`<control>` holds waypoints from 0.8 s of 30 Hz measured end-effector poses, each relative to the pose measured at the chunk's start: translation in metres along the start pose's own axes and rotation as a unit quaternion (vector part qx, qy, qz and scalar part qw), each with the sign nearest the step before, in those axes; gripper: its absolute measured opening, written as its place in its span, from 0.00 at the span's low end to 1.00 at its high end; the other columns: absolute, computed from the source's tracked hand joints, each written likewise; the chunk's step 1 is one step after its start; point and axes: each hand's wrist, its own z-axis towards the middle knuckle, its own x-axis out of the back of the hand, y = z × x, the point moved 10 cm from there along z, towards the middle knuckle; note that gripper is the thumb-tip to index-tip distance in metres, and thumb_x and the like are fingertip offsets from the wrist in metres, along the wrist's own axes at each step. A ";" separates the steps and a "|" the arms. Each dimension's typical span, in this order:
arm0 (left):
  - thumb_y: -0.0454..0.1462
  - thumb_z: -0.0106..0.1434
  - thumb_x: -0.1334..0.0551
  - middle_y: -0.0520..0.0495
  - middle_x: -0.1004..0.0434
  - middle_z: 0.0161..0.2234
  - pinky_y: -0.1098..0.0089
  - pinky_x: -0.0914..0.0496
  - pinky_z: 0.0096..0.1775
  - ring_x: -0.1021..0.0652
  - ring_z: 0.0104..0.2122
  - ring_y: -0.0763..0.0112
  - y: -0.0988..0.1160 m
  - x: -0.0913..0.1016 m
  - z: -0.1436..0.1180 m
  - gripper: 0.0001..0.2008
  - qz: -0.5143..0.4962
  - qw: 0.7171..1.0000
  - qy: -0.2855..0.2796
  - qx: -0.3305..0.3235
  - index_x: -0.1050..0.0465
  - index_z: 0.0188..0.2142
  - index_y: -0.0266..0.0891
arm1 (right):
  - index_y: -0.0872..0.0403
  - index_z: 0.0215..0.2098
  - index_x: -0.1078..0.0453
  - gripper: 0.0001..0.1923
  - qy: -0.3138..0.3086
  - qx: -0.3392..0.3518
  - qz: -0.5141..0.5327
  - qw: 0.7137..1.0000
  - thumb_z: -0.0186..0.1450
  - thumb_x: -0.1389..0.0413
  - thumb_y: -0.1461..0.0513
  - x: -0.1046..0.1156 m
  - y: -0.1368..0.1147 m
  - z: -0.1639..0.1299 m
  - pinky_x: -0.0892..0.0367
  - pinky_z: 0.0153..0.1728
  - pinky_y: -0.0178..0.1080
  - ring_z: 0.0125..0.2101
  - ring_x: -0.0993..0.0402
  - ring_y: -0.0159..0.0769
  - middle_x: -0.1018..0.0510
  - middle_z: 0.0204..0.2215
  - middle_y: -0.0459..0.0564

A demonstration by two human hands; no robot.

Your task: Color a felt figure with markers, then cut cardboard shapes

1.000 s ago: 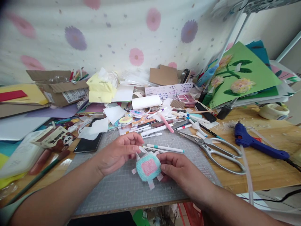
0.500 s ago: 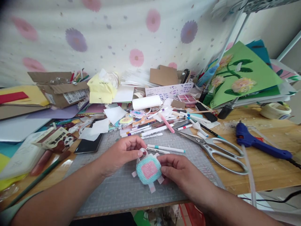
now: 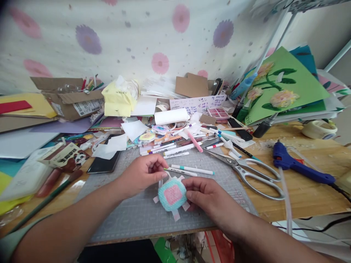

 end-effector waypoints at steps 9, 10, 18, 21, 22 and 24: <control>0.38 0.56 0.36 0.50 0.27 0.29 0.69 0.37 0.32 0.29 0.29 0.70 0.004 0.000 -0.002 0.05 0.003 1.000 -0.006 -0.018 0.27 0.31 0.38 | 0.53 0.38 0.23 0.10 -0.009 -0.001 0.016 1.000 0.60 0.39 0.57 -0.003 0.001 0.001 0.38 0.31 0.34 0.27 0.32 0.30 0.22 0.28 0.44; 0.39 0.57 0.38 0.48 0.25 0.31 0.69 0.35 0.34 0.27 0.30 0.68 0.002 -0.002 -0.001 0.07 -0.019 1.000 -0.019 -0.009 0.28 0.32 0.38 | 0.53 0.38 0.23 0.10 -0.006 -0.003 0.020 1.000 0.60 0.39 0.57 -0.002 0.002 0.001 0.38 0.31 0.34 0.26 0.32 0.31 0.22 0.28 0.44; 0.38 0.57 0.36 0.47 0.23 0.30 0.69 0.34 0.35 0.25 0.30 0.71 -0.011 -0.013 -0.002 0.09 -0.138 0.986 -0.069 0.067 0.31 0.35 0.35 | 0.53 0.39 0.22 0.10 -0.012 0.002 0.052 0.999 0.60 0.39 0.58 0.000 0.007 0.004 0.39 0.30 0.32 0.27 0.33 0.29 0.22 0.28 0.45; 0.37 0.54 0.34 0.49 0.24 0.28 0.71 0.34 0.35 0.26 0.29 0.73 -0.011 -0.014 -0.002 0.10 -0.159 0.983 -0.067 0.064 0.30 0.35 0.34 | 0.52 0.39 0.22 0.10 -0.013 0.003 0.057 0.998 0.60 0.39 0.58 -0.001 0.007 0.005 0.39 0.30 0.31 0.27 0.33 0.29 0.22 0.29 0.45; 0.37 0.54 0.34 0.50 0.25 0.28 0.71 0.34 0.35 0.26 0.28 0.74 -0.011 -0.014 -0.002 0.11 -0.164 0.982 -0.065 0.063 0.30 0.35 0.34 | 0.52 0.39 0.22 0.10 -0.012 0.000 0.059 0.998 0.60 0.39 0.58 -0.001 0.007 0.005 0.39 0.30 0.31 0.27 0.33 0.29 0.22 0.29 0.45; 0.36 0.52 0.33 0.51 0.25 0.27 0.71 0.34 0.34 0.26 0.29 0.74 -0.012 -0.013 -0.001 0.12 -0.171 0.981 -0.062 0.062 0.29 0.35 0.34 | 0.53 0.38 0.22 0.10 -0.008 -0.007 0.059 0.998 0.60 0.39 0.58 -0.001 0.009 0.006 0.39 0.29 0.31 0.27 0.33 0.28 0.22 0.29 0.45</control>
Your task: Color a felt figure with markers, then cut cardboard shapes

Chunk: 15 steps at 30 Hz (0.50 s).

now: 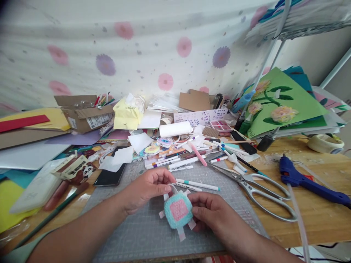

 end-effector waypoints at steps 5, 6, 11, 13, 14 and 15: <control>0.37 0.53 0.34 0.51 0.25 0.28 0.73 0.35 0.31 0.26 0.28 0.74 -0.002 0.003 0.000 0.11 -0.014 1.000 0.009 0.001 0.31 0.35 0.36 | 0.54 0.38 0.23 0.12 0.003 0.011 -0.010 1.000 0.59 0.38 0.57 0.000 -0.003 0.004 0.37 0.29 0.31 0.27 0.31 0.29 0.22 0.29 0.47; 0.37 0.53 0.34 0.51 0.25 0.28 0.74 0.36 0.30 0.26 0.28 0.75 -0.002 0.003 0.000 0.11 -0.016 1.000 0.010 0.001 0.32 0.35 0.36 | 0.54 0.39 0.24 0.13 0.000 0.008 -0.018 1.000 0.59 0.38 0.56 0.000 -0.003 0.004 0.37 0.29 0.31 0.26 0.30 0.29 0.22 0.28 0.47; 0.38 0.54 0.35 0.52 0.27 0.27 0.75 0.38 0.27 0.27 0.27 0.75 0.002 0.006 0.000 0.10 -0.015 1.000 0.007 0.001 0.32 0.34 0.37 | 0.55 0.43 0.28 0.20 -0.009 -0.036 -0.109 0.993 0.60 0.43 0.49 0.010 -0.001 0.001 0.40 0.22 0.32 0.18 0.33 0.28 0.26 0.21 0.44; 0.39 0.54 0.35 0.52 0.27 0.27 0.75 0.39 0.26 0.27 0.27 0.75 0.001 0.008 0.000 0.10 -0.009 1.000 0.006 0.005 0.32 0.34 0.37 | 0.56 0.39 0.29 0.19 0.010 -0.022 -0.190 0.982 0.62 0.46 0.49 0.021 -0.010 -0.001 0.42 0.20 0.32 0.17 0.35 0.28 0.28 0.19 0.42; 0.39 0.54 0.35 0.52 0.27 0.27 0.75 0.39 0.26 0.28 0.26 0.75 0.001 0.009 0.000 0.10 -0.004 1.000 0.006 0.008 0.32 0.34 0.37 | 0.55 0.37 0.29 0.18 0.025 -0.003 -0.247 0.969 0.62 0.47 0.49 0.028 -0.018 -0.002 0.42 0.21 0.32 0.18 0.35 0.29 0.29 0.18 0.42; 0.39 0.55 0.36 0.52 0.27 0.27 0.75 0.39 0.26 0.28 0.26 0.75 -0.001 0.011 0.000 0.10 0.002 1.000 0.007 0.012 0.32 0.34 0.37 | 0.55 0.35 0.29 0.16 0.041 0.019 -0.312 0.949 0.63 0.47 0.51 0.034 -0.028 -0.003 0.41 0.22 0.33 0.19 0.34 0.31 0.29 0.19 0.43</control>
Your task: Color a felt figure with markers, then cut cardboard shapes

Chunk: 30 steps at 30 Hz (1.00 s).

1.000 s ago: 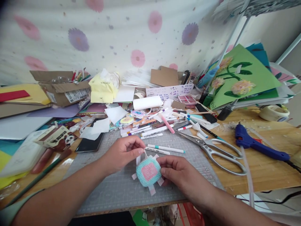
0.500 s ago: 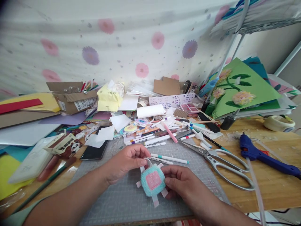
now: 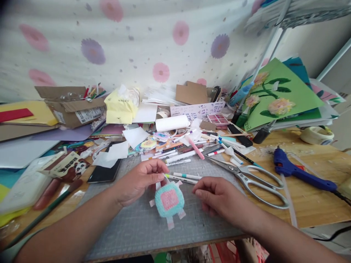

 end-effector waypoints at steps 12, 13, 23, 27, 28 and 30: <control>0.36 0.57 0.37 0.54 0.27 0.26 0.75 0.41 0.25 0.33 0.21 0.78 -0.010 0.001 0.007 0.06 0.098 0.994 0.003 0.041 0.31 0.34 0.37 | 0.53 0.35 0.28 0.09 0.075 0.116 -0.334 0.932 0.66 0.50 0.60 0.035 -0.024 -0.017 0.37 0.29 0.37 0.27 0.28 0.36 0.23 0.28 0.47; 0.36 0.57 0.37 0.54 0.27 0.26 0.75 0.41 0.25 0.33 0.21 0.78 -0.012 -0.002 0.007 0.06 0.100 0.994 0.000 0.043 0.31 0.34 0.37 | 0.53 0.35 0.27 0.09 0.073 0.116 -0.334 0.932 0.66 0.50 0.61 0.035 -0.024 -0.019 0.37 0.29 0.37 0.27 0.28 0.36 0.23 0.28 0.47; 0.37 0.55 0.36 0.54 0.28 0.25 0.75 0.42 0.24 0.34 0.20 0.79 -0.004 0.002 0.007 0.07 0.084 0.996 0.031 0.021 0.30 0.33 0.37 | 0.52 0.38 0.25 0.11 0.092 0.118 -0.314 0.938 0.66 0.49 0.59 0.042 -0.009 -0.038 0.34 0.33 0.40 0.31 0.25 0.40 0.20 0.32 0.50; 0.38 0.55 0.35 0.56 0.32 0.24 0.75 0.42 0.25 0.34 0.22 0.78 0.003 0.014 0.006 0.08 0.056 0.997 0.060 0.004 0.32 0.32 0.38 | 0.51 0.38 0.25 0.11 0.086 0.120 -0.287 0.946 0.66 0.49 0.58 0.037 -0.004 -0.041 0.33 0.34 0.41 0.33 0.24 0.41 0.19 0.34 0.50; 0.38 0.54 0.35 0.55 0.32 0.24 0.75 0.42 0.25 0.34 0.22 0.78 0.003 0.013 0.007 0.08 0.049 0.997 0.060 0.005 0.32 0.32 0.38 | 0.50 0.39 0.25 0.11 0.081 0.120 -0.275 0.951 0.66 0.49 0.58 0.034 -0.004 -0.041 0.33 0.35 0.41 0.35 0.24 0.42 0.19 0.36 0.50; 0.38 0.54 0.35 0.54 0.31 0.25 0.75 0.41 0.25 0.33 0.22 0.78 0.000 0.008 0.007 0.09 0.040 0.998 0.053 0.011 0.32 0.32 0.38 | 0.50 0.41 0.25 0.12 0.069 0.119 -0.243 0.960 0.67 0.49 0.57 0.024 -0.006 -0.041 0.32 0.36 0.41 0.37 0.24 0.43 0.19 0.38 0.51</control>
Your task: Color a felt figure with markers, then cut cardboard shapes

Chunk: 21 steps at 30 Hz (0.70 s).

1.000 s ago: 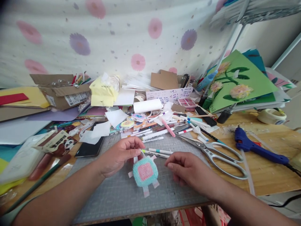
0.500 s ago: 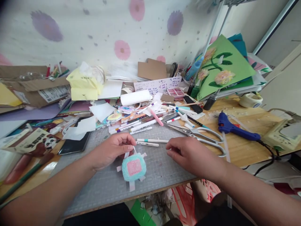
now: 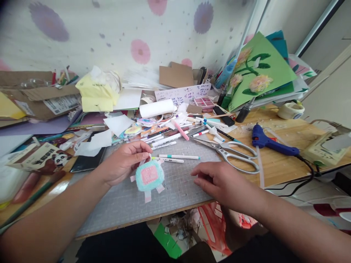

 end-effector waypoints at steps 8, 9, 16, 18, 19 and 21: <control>0.39 0.56 0.37 0.55 0.32 0.25 0.75 0.42 0.26 0.34 0.23 0.78 0.003 0.001 -0.003 0.09 0.026 0.999 -0.019 0.001 0.34 0.34 0.37 | 0.48 0.45 0.26 0.11 -0.062 0.015 0.074 0.995 0.65 0.46 0.60 -0.028 -0.030 0.005 0.32 0.33 0.35 0.32 0.25 0.38 0.19 0.33 0.46; 0.39 0.56 0.37 0.55 0.32 0.25 0.75 0.43 0.25 0.35 0.22 0.78 0.004 0.002 -0.003 0.09 0.034 0.999 -0.027 0.002 0.33 0.34 0.37 | 0.47 0.43 0.25 0.11 -0.056 0.022 0.061 0.996 0.64 0.46 0.61 -0.026 -0.031 0.006 0.32 0.34 0.35 0.33 0.24 0.39 0.18 0.33 0.47; 0.37 0.57 0.38 0.54 0.29 0.25 0.74 0.42 0.26 0.34 0.23 0.76 0.003 0.004 -0.005 0.05 0.099 0.992 -0.072 0.018 0.30 0.34 0.38 | 0.51 0.42 0.25 0.11 -0.009 0.049 -0.060 0.997 0.65 0.48 0.62 -0.014 -0.021 0.019 0.31 0.39 0.41 0.37 0.23 0.43 0.19 0.38 0.52; 0.37 0.57 0.38 0.54 0.30 0.25 0.74 0.41 0.26 0.34 0.23 0.76 0.004 0.004 -0.005 0.05 0.118 0.989 -0.083 0.024 0.29 0.33 0.38 | 0.53 0.43 0.25 0.11 0.028 0.070 -0.100 0.992 0.65 0.48 0.64 -0.007 -0.019 0.024 0.30 0.40 0.43 0.38 0.24 0.44 0.21 0.38 0.54; 0.37 0.57 0.38 0.54 0.30 0.25 0.74 0.40 0.27 0.34 0.24 0.75 0.004 0.004 -0.005 0.04 0.126 0.988 -0.088 0.025 0.29 0.32 0.38 | 0.53 0.43 0.26 0.11 0.053 0.084 -0.112 0.989 0.64 0.47 0.64 -0.002 -0.020 0.027 0.30 0.41 0.44 0.39 0.25 0.44 0.22 0.39 0.55; 0.37 0.57 0.37 0.54 0.30 0.25 0.73 0.39 0.27 0.33 0.24 0.75 0.004 0.005 -0.005 0.05 0.136 0.985 -0.098 0.027 0.29 0.32 0.38 | 0.54 0.43 0.26 0.11 0.091 0.109 -0.131 0.981 0.64 0.46 0.65 0.006 -0.023 0.032 0.31 0.44 0.46 0.42 0.27 0.44 0.24 0.42 0.56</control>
